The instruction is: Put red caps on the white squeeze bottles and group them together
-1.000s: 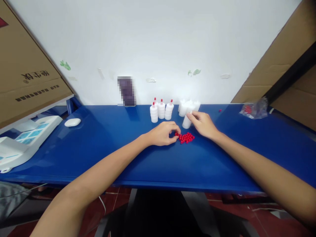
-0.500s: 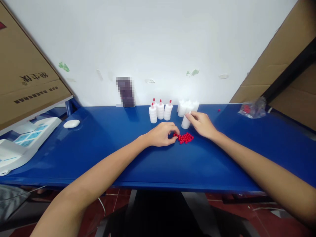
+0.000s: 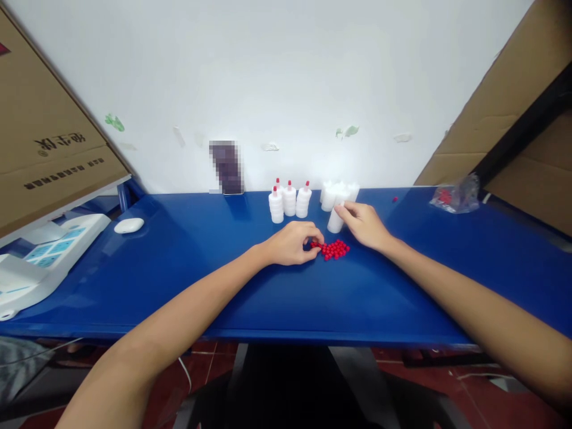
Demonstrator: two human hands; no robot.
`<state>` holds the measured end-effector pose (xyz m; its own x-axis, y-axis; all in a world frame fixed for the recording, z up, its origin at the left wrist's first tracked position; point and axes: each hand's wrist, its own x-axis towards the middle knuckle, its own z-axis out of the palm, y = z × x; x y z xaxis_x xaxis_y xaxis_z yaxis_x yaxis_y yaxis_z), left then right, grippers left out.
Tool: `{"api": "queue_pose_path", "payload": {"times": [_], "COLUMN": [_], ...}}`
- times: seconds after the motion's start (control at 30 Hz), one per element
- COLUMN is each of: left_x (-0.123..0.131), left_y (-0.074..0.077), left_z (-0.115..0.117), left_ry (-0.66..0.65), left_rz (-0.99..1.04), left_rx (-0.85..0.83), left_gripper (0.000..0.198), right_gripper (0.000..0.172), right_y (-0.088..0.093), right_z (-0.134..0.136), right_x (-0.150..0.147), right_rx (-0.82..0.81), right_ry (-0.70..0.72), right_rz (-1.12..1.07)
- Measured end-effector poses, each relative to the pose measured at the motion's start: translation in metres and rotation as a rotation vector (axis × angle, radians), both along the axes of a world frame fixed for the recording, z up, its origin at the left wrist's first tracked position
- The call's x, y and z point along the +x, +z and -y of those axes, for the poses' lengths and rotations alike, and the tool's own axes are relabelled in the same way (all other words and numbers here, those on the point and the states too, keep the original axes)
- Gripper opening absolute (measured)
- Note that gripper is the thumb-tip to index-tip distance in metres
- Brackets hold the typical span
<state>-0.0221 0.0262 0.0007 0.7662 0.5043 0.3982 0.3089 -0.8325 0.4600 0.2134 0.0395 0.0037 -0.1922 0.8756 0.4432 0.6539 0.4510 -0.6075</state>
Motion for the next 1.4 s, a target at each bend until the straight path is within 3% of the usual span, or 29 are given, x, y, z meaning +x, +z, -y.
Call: {"api": "queue_pose_path", "payload": {"times": [0.53,0.93,1.17,1.3,1.4], "left_x": [-0.009,-0.007,-0.009,-0.014,-0.016], "left_y": [0.008,0.001,0.000,0.004,0.010], "left_z": [-0.008,-0.012,-0.008,-0.009,-0.011], "left_ry": [-0.088,-0.076,-0.013,-0.039,-0.019], "left_rz": [-0.033,0.033,0.077,-0.057,-0.183], "left_rx": [-0.087,-0.099,0.020,0.125,0.107], "left_gripper": [0.012,0.015,0.026,0.027,0.030], "right_gripper": [0.049,0.047,0.047,0.048,0.048], "right_y": [0.001,-0.001,0.000,0.001,0.001], "right_z": [0.000,-0.001,0.000,0.001,0.001], "right_x": [0.000,0.002,0.002,0.002,0.003], "right_rx": [-0.014,-0.019,-0.020,-0.030,-0.043], "right_ry": [-0.016,-0.018,-0.027,-0.035,-0.035], "right_rz": [0.012,0.009,0.020,0.014,0.011]}}
